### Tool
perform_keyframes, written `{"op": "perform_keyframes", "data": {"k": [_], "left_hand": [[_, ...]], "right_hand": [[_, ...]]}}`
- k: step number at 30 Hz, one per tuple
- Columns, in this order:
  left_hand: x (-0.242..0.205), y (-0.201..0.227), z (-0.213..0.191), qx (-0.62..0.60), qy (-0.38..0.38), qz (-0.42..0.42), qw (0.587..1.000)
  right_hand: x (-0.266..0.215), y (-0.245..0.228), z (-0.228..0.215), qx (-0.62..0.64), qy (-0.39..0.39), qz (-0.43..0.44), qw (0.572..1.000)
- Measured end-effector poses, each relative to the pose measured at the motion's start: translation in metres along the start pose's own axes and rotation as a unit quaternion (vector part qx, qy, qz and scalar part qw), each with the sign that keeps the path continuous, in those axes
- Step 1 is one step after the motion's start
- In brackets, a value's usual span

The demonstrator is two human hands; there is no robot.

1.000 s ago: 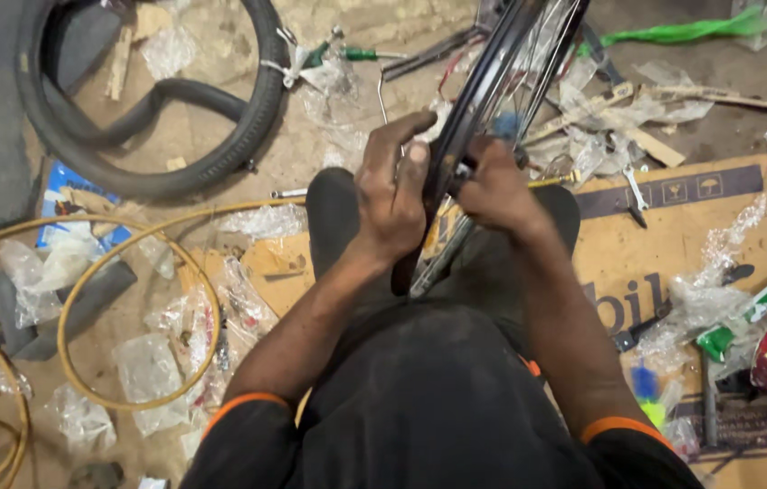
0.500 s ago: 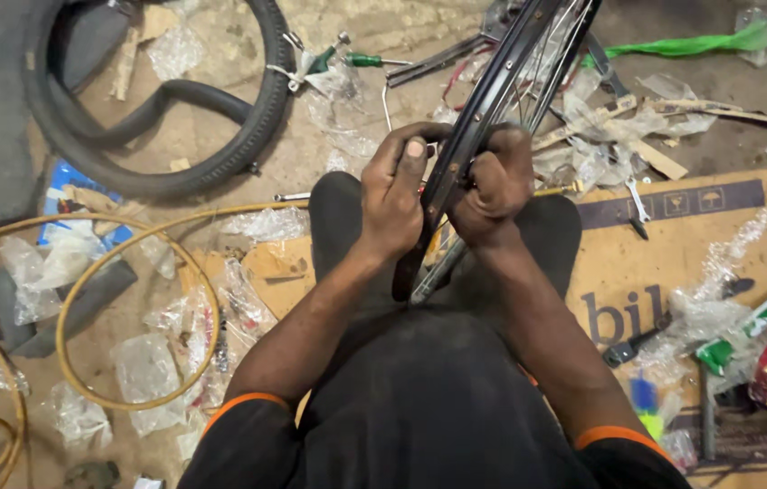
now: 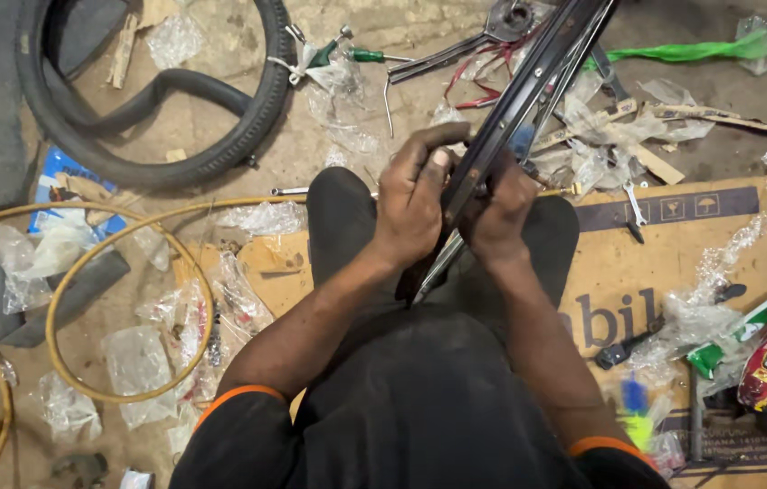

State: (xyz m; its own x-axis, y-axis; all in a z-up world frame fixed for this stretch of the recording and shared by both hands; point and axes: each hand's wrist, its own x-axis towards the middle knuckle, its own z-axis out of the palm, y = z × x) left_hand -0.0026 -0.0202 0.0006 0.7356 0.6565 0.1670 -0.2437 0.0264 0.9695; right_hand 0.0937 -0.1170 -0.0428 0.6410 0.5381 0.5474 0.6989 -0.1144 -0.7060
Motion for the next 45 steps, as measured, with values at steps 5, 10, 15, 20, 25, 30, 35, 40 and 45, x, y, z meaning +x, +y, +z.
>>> {"op": "perform_keyframes", "data": {"k": [5, 10, 15, 20, 25, 30, 35, 40, 45], "left_hand": [[-0.003, 0.008, -0.004, 0.138, 0.051, 0.127, 0.981], [-0.009, 0.007, -0.008, 0.160, 0.082, 0.129, 0.975], [-0.004, 0.012, -0.014, 0.205, 0.039, 0.195, 0.958], [-0.007, 0.004, -0.010, 0.205, 0.007, 0.177, 0.963], [-0.004, 0.010, -0.014, 0.181, 0.000, 0.142, 0.973], [-0.006, 0.016, -0.014, 0.172, -0.026, 0.126, 0.977], [-0.005, 0.019, -0.005, 0.175, -0.047, 0.153, 0.972], [-0.002, 0.017, -0.007, 0.163, -0.044, 0.144, 0.975], [0.004, 0.008, -0.010, 0.142, -0.037, 0.134, 0.980]], "right_hand": [[0.027, 0.019, -0.023, 0.147, -0.259, 0.083, 0.951], [0.044, 0.022, -0.043, 0.445, -0.352, 0.211, 0.796], [0.035, 0.000, -0.029, -0.021, -0.139, 0.071, 0.988], [0.016, -0.016, 0.011, 0.020, 0.126, -0.171, 0.977], [0.007, -0.007, -0.004, 0.164, -0.020, -0.037, 0.986], [0.020, 0.037, -0.051, 0.248, -0.255, 0.179, 0.917], [0.046, 0.055, -0.051, 0.461, -0.376, 0.247, 0.765], [0.054, 0.043, -0.046, 0.433, -0.371, 0.254, 0.782], [0.023, -0.012, -0.019, -0.003, -0.003, -0.049, 0.999]]}}
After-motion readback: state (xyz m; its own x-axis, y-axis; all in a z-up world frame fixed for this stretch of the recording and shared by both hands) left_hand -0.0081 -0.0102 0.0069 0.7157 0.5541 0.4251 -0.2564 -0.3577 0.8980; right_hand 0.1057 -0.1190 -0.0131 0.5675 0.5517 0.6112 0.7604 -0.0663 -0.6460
